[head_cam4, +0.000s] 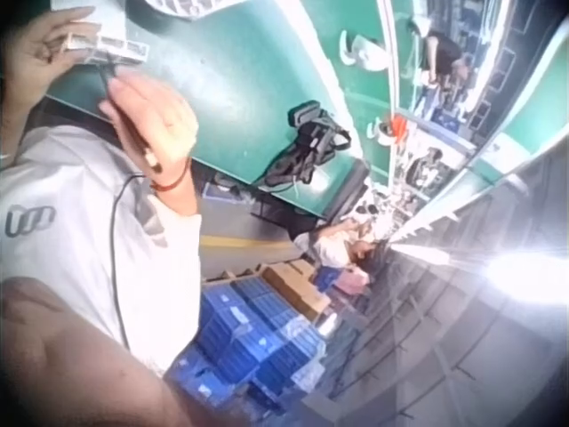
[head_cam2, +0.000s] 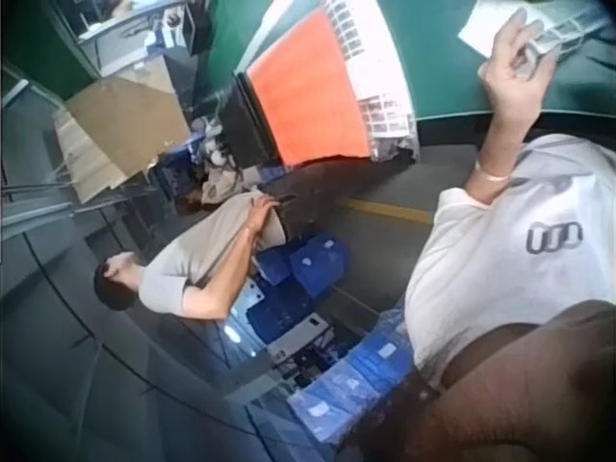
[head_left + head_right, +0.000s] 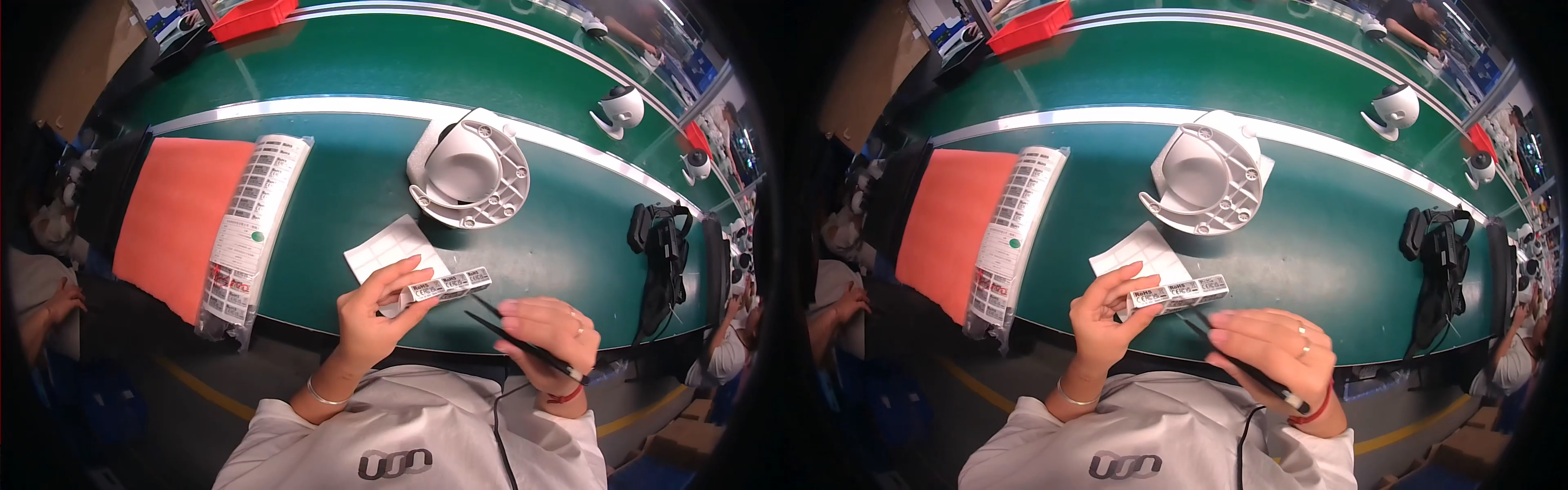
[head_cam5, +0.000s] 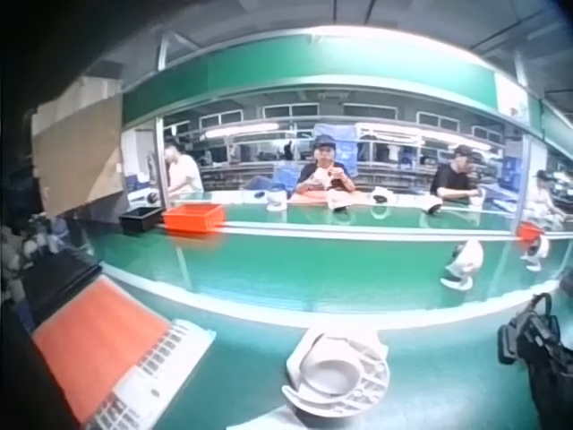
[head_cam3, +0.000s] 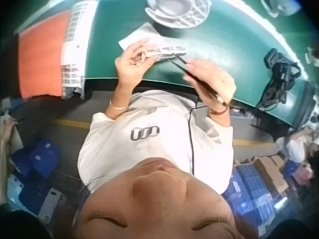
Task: Applying small technical labels to camera housings on an industrial assembly line using tweezers.
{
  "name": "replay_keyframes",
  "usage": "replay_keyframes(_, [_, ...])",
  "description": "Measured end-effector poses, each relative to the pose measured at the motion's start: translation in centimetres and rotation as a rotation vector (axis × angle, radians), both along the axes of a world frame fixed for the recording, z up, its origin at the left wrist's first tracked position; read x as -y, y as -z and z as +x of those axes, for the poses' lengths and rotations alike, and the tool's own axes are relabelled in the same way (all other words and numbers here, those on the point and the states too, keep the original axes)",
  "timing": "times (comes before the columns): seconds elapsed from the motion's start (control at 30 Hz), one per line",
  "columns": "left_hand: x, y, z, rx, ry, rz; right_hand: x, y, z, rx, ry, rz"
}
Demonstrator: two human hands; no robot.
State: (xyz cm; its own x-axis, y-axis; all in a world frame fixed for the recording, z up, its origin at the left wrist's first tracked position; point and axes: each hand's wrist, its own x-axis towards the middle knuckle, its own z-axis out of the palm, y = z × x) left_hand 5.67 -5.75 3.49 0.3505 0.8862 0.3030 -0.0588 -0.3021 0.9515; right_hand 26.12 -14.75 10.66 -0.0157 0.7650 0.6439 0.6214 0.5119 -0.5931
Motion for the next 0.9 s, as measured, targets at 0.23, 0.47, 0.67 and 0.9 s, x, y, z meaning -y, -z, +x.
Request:
replay_keyframes(0.23, [0.0, 0.0, -0.2, -0.058, -0.021, 0.186, -1.8, 0.4, -0.9, 0.011, -0.093, 0.015])
replay_keyframes(0.47, [-0.2, -0.1, -0.6, -0.127, 0.059, 0.258, -1.8, 0.9, -0.7, -0.068, -0.096, -0.022])
replay_keyframes(0.67, [0.0, 1.0, -0.9, -0.071, 0.093, 0.053, -2.3, 0.8, -0.2, 0.023, 0.052, 0.135])
replay_keyframes(0.9, [-0.3, 1.9, -2.0, 0.002, 0.128, -0.161, -4.6, 2.5, -0.6, 0.403, 0.160, 0.274])
